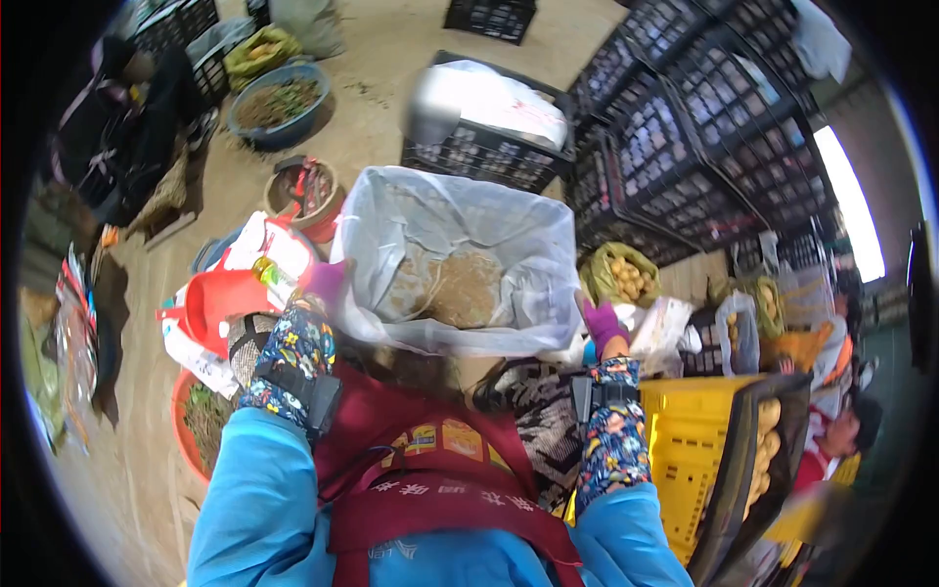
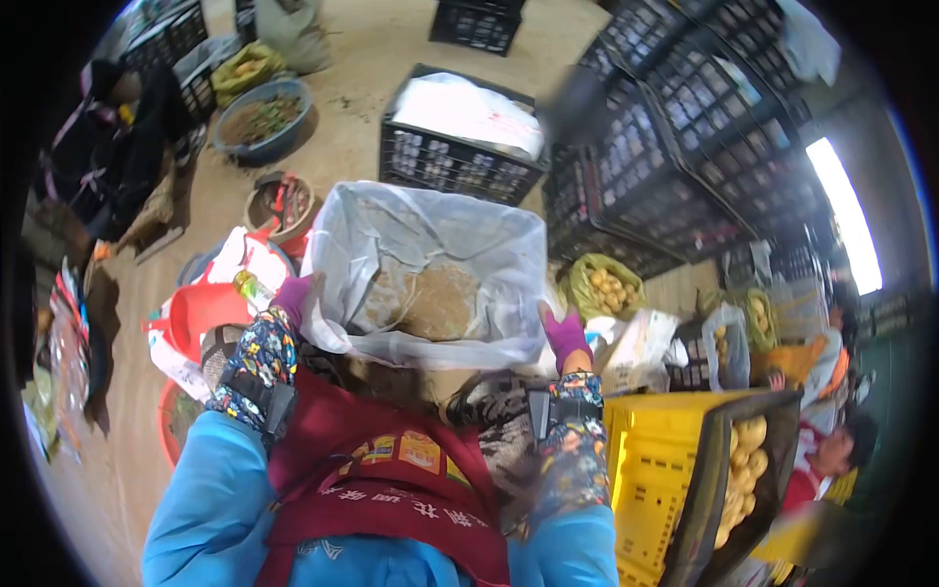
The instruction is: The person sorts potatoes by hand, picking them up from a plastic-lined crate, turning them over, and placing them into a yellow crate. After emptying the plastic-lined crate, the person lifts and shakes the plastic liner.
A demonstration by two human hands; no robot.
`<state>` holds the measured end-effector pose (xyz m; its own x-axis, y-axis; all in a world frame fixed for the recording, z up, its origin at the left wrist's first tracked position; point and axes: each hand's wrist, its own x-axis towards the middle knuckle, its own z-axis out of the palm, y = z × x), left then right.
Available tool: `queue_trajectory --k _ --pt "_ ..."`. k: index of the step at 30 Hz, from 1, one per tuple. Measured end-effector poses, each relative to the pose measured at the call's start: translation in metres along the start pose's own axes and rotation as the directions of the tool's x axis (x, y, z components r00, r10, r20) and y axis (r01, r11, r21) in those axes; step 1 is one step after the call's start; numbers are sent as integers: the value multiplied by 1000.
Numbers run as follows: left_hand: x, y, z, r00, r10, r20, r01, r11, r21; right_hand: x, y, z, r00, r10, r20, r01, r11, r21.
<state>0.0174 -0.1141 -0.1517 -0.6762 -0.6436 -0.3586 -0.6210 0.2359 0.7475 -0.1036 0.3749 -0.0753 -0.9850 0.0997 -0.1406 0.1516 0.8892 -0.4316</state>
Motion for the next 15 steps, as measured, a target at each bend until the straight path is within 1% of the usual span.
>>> queue_trajectory --k 1,2,3,4,5,6,7,8,9,10,11,12,13,14,15 --pt "5 -12 2 1000 20 -17 -18 996 92 15 9 19 996 46 80 -31 984 -174" --pt "14 -25 4 999 45 -30 -39 981 188 25 11 26 977 99 191 -28 938 -344" --pt "23 -36 6 953 279 -115 -215 897 387 30 2 22 935 162 316 20 864 -504" --pt "31 -47 6 939 319 -126 -234 865 444 36 -4 16 867 228 443 113 776 -621" --pt "18 -31 3 925 358 -123 -254 829 498 37 -14 6 789 293 540 216 691 -690" --pt "5 -14 0 909 400 -117 -276 788 550 38 -25 -3 724 338 601 284 647 -707" --pt "-1 2 -6 896 417 -151 -278 794 541 41 -33 -11 699 354 622 286 658 -696" --pt "-8 19 -12 884 430 -183 -280 800 531 45 -38 -16 704 356 615 217 717 -663" --pt "-9 27 -14 871 445 -210 -285 804 522 55 -36 -24 756 309 577 84 829 -553" --pt "-2 28 -15 813 489 -317 -345 842 414 65 -35 -31 803 261 536 -28 914 -404" --pt "18 24 -20 792 478 -380 -392 875 284 70 -36 -41 833 80 548 -166 980 111" --pt "57 2 -22 838 403 -368 -392 914 108 70 -39 -53 887 -72 457 -246 764 597" --pt "57 22 -31 825 336 -454 -491 824 -283 73 -52 -64 938 -111 327 -152 718 679" --pt "54 42 -40 854 254 -454 -439 819 -369 79 -70 -73 972 -149 184 -40 664 746" --pt "36 76 -41 756 360 -547 -561 786 -258 86 -87 -77 989 -127 78 30 682 731"
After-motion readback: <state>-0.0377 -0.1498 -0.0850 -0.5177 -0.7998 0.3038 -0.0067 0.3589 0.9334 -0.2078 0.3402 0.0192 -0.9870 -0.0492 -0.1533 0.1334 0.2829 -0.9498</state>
